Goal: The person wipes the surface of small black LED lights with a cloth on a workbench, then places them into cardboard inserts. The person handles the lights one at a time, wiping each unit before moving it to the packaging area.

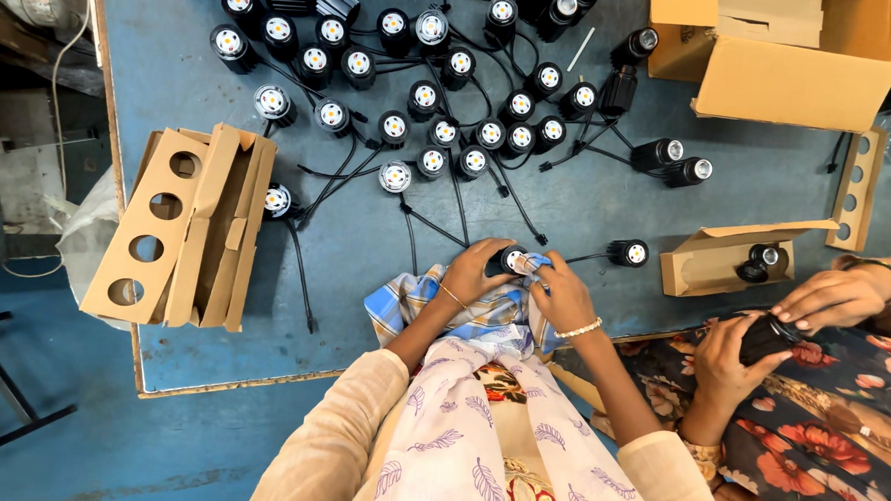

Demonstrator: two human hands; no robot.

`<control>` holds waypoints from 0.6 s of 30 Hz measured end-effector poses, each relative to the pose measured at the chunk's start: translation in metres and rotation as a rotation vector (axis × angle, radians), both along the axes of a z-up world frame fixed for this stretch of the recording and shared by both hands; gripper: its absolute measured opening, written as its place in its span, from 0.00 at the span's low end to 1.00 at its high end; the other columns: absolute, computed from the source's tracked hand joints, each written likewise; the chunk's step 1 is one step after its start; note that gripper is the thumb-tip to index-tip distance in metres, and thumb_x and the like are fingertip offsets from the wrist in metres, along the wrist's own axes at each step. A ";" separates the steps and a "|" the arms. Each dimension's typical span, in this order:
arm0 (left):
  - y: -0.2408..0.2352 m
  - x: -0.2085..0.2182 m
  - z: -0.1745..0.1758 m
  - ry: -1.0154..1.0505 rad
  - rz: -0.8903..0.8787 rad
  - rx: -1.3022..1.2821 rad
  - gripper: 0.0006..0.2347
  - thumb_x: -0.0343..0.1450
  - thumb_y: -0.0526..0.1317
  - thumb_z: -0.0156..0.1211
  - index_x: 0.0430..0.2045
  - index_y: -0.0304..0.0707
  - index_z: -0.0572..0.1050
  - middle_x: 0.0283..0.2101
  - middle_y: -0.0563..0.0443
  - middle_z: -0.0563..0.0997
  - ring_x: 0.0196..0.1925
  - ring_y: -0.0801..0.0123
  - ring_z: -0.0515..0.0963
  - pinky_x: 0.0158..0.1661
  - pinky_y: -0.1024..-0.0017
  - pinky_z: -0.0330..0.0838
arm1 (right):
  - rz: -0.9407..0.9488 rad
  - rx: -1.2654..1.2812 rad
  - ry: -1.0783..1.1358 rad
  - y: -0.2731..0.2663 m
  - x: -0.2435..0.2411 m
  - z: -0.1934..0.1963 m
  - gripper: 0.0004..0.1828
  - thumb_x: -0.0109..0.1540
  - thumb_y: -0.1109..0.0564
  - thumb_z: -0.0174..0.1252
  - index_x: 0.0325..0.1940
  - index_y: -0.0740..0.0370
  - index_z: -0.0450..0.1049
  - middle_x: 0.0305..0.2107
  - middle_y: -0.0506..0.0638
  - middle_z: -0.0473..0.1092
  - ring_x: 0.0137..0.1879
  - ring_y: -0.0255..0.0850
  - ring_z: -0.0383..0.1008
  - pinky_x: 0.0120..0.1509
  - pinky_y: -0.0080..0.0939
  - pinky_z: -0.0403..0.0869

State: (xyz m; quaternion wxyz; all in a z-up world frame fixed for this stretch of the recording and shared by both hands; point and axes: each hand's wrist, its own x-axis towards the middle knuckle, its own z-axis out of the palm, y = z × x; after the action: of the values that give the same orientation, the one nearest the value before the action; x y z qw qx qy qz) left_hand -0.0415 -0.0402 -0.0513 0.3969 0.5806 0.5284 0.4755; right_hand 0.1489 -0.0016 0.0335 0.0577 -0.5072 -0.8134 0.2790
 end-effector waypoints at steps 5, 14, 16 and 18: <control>0.001 0.002 -0.006 -0.003 0.003 0.023 0.23 0.63 0.39 0.73 0.53 0.39 0.75 0.52 0.44 0.80 0.53 0.52 0.80 0.53 0.64 0.75 | -0.051 -0.068 0.086 0.000 0.008 -0.014 0.12 0.59 0.61 0.58 0.45 0.67 0.76 0.47 0.58 0.68 0.46 0.59 0.73 0.49 0.51 0.72; 0.000 0.002 -0.006 0.011 -0.005 0.005 0.24 0.63 0.40 0.74 0.53 0.38 0.75 0.52 0.45 0.80 0.54 0.52 0.80 0.54 0.64 0.74 | -0.178 -0.171 0.500 -0.014 0.020 -0.058 0.09 0.63 0.65 0.55 0.45 0.71 0.75 0.41 0.60 0.70 0.45 0.54 0.72 0.51 0.42 0.70; 0.000 0.001 -0.005 0.021 -0.009 0.000 0.24 0.62 0.40 0.74 0.54 0.39 0.74 0.53 0.45 0.80 0.55 0.52 0.80 0.54 0.64 0.74 | -0.182 -0.125 0.516 -0.018 0.014 -0.057 0.10 0.62 0.65 0.55 0.46 0.71 0.75 0.43 0.61 0.70 0.46 0.56 0.73 0.51 0.44 0.71; -0.001 0.001 -0.004 0.022 -0.015 -0.015 0.25 0.61 0.39 0.74 0.54 0.39 0.74 0.53 0.45 0.80 0.55 0.52 0.80 0.54 0.65 0.74 | -0.169 -0.077 0.322 -0.022 0.008 -0.049 0.11 0.61 0.64 0.55 0.46 0.69 0.75 0.44 0.63 0.69 0.45 0.59 0.73 0.49 0.48 0.72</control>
State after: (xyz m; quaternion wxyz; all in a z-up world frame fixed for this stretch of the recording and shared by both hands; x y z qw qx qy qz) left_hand -0.0408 -0.0408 -0.0555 0.3992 0.5867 0.5318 0.4622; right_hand 0.1566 -0.0237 -0.0155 0.1911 -0.5242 -0.7369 0.3817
